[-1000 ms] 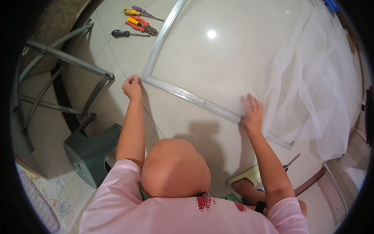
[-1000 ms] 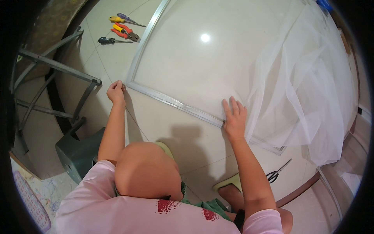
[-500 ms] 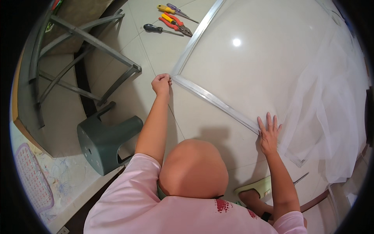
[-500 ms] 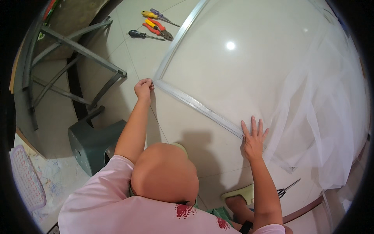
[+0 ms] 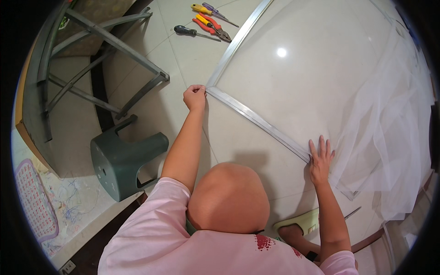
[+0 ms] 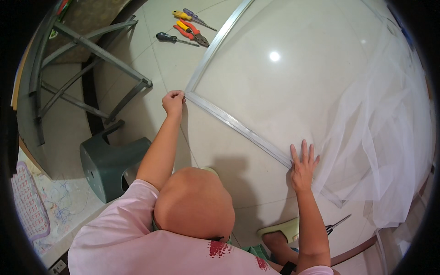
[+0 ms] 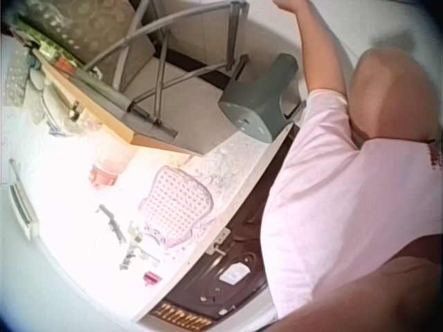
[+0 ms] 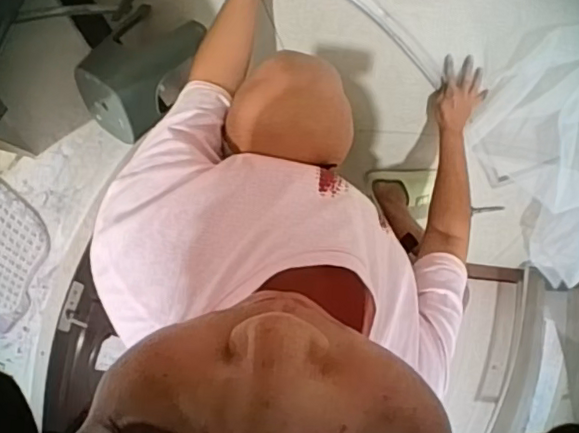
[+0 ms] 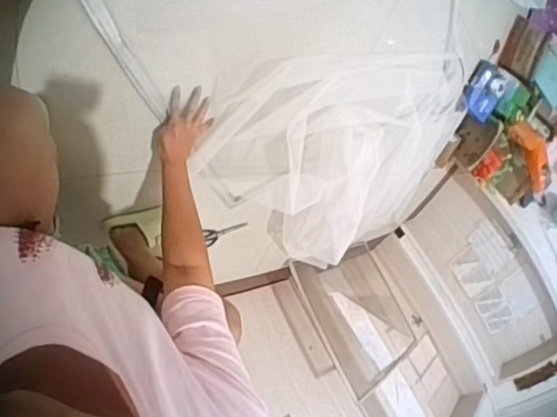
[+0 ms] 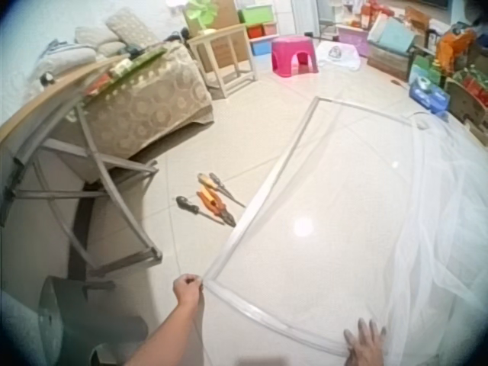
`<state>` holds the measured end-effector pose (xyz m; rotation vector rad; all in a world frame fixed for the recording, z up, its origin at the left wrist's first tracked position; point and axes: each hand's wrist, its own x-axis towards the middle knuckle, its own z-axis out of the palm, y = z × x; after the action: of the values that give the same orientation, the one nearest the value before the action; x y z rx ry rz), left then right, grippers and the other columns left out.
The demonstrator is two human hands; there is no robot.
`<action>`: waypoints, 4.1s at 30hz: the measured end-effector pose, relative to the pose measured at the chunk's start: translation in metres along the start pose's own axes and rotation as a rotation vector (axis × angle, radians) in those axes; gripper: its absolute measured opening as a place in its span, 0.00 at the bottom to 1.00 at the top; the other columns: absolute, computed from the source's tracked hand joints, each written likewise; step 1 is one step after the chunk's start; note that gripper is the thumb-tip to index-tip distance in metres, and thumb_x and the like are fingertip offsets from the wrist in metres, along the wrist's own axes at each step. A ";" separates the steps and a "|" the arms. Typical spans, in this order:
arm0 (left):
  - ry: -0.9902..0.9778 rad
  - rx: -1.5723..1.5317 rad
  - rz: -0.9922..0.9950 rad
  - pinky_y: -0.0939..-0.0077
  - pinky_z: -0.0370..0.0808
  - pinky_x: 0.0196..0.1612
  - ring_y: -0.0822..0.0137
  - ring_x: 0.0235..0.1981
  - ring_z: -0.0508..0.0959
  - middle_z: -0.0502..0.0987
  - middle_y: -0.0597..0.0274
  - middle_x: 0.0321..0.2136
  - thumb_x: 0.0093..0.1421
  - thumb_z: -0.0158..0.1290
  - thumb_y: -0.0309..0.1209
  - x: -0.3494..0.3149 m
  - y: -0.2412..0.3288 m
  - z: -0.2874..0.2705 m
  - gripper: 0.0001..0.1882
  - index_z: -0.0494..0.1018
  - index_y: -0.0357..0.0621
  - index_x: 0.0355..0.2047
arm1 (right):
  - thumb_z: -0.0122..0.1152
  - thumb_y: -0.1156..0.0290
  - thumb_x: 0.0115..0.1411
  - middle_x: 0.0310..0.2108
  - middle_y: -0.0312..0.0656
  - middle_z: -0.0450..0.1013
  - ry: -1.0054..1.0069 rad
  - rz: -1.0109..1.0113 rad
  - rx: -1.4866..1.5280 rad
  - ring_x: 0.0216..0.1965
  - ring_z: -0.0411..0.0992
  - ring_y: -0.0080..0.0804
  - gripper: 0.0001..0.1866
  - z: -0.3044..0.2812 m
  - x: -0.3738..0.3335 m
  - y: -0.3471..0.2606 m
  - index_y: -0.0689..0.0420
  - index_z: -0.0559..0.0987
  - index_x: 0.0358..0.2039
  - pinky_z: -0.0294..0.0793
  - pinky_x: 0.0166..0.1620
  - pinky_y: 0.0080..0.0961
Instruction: The person assembles a screen door by hand, pressing plastic strips into a metal frame to secure a mesh screen and cutting the excess plastic strip with scissors.
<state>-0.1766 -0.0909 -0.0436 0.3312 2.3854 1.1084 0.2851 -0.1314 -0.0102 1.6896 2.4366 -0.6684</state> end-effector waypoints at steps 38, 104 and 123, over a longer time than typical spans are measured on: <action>0.132 0.596 0.221 0.62 0.73 0.43 0.52 0.38 0.78 0.78 0.54 0.32 0.56 0.51 0.28 0.001 -0.002 0.012 0.06 0.73 0.43 0.34 | 0.54 0.71 0.57 0.62 0.35 0.57 0.120 -0.598 -0.111 0.62 0.55 0.49 0.27 0.000 -0.005 0.037 0.42 0.67 0.58 0.54 0.58 0.62; -1.327 0.912 1.586 0.54 0.40 0.67 0.58 0.68 0.43 0.45 0.57 0.67 0.61 0.46 0.46 -0.195 -0.002 0.054 0.40 0.43 0.40 0.66 | 0.48 0.81 0.53 0.62 0.46 0.57 0.184 -0.416 -0.072 0.62 0.56 0.47 0.29 0.018 -0.037 0.018 0.61 0.64 0.58 0.56 0.62 0.44; 0.199 0.081 0.277 0.66 0.69 0.45 0.60 0.41 0.71 0.72 0.55 0.38 0.46 0.64 0.31 -0.046 0.006 0.000 0.22 0.69 0.38 0.39 | 0.63 0.75 0.48 0.28 0.45 0.64 0.178 0.080 0.309 0.33 0.66 0.44 0.10 0.025 0.027 -0.067 0.59 0.68 0.25 0.67 0.34 0.37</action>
<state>-0.1371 -0.1057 -0.0241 0.6210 2.6225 1.2168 0.2097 -0.1374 -0.0214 2.0286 2.4675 -0.9642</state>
